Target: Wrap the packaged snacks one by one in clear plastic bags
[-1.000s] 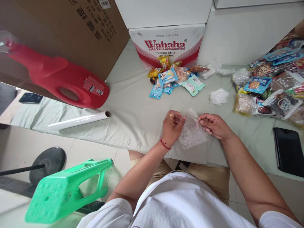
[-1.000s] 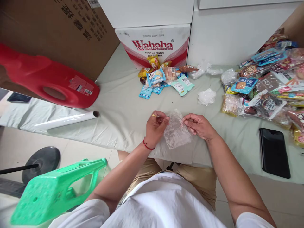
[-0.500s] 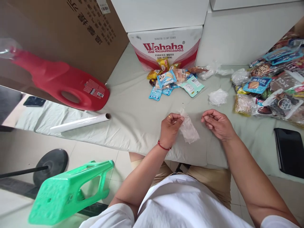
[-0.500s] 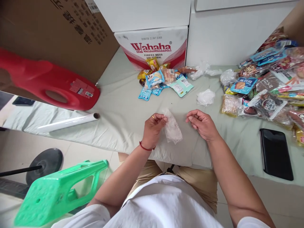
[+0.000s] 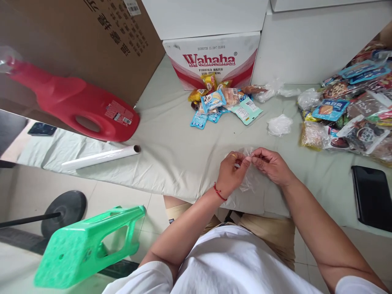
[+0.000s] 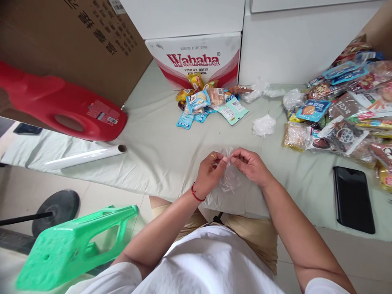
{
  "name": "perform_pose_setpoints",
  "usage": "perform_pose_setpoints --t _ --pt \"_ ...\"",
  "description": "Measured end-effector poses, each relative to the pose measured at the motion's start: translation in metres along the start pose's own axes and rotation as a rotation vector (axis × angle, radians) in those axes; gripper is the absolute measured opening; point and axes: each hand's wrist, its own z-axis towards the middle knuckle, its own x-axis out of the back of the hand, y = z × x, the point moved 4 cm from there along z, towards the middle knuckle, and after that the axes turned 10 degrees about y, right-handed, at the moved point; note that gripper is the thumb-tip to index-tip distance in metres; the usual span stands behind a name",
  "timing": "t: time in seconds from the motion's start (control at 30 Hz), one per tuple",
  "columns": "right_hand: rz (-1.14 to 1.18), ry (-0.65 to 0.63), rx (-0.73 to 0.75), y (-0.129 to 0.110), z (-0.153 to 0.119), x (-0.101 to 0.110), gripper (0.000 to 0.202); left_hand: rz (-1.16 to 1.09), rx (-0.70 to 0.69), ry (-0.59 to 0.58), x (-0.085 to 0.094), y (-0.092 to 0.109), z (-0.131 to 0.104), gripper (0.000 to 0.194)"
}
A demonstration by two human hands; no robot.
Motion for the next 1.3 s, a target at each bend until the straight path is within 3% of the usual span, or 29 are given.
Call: perform_pose_setpoints --t 0.13,0.23,0.37,0.5,0.67,0.8,0.9,1.0,1.1,1.17,1.3 --pt "0.046 -0.033 -0.026 0.003 -0.002 0.001 0.038 -0.217 0.223 -0.028 -0.004 -0.01 0.006 0.029" --pt "0.134 0.031 -0.038 0.002 -0.001 0.008 0.034 -0.345 0.286 0.022 0.006 -0.014 0.012 0.023" --pt "0.235 0.172 -0.053 -0.005 0.001 0.022 0.032 -0.494 0.332 0.085 0.039 -0.018 0.017 0.023" --pt "0.184 0.27 -0.075 -0.011 0.001 0.034 0.031 -0.596 0.412 0.16 0.083 -0.028 0.017 0.035" --pt "0.057 0.323 -0.075 -0.01 -0.007 0.041 0.03 -0.573 0.446 0.345 0.13 -0.044 0.012 0.035" --pt "-0.1 0.298 -0.051 0.002 -0.016 0.045 0.029 -0.378 0.457 0.401 0.149 -0.054 0.009 0.027" --pt "-0.397 0.315 0.111 0.002 -0.027 0.05 0.024 -0.236 0.415 0.361 0.151 -0.056 0.008 0.023" --pt "-0.723 0.278 0.454 -0.015 -0.047 0.04 0.032 -0.178 0.393 0.325 0.147 -0.055 0.008 0.019" --pt "-0.952 0.014 0.736 -0.022 -0.072 0.009 0.058 -0.168 0.361 0.318 0.143 -0.052 0.009 0.016" --pt "-1.05 -0.139 0.821 -0.018 -0.083 -0.012 0.064 -0.173 0.356 0.32 0.141 -0.053 0.01 0.015" --pt "-0.999 -0.12 0.918 -0.014 -0.082 -0.036 0.031 -0.138 0.337 0.32 0.139 -0.056 0.011 0.015"
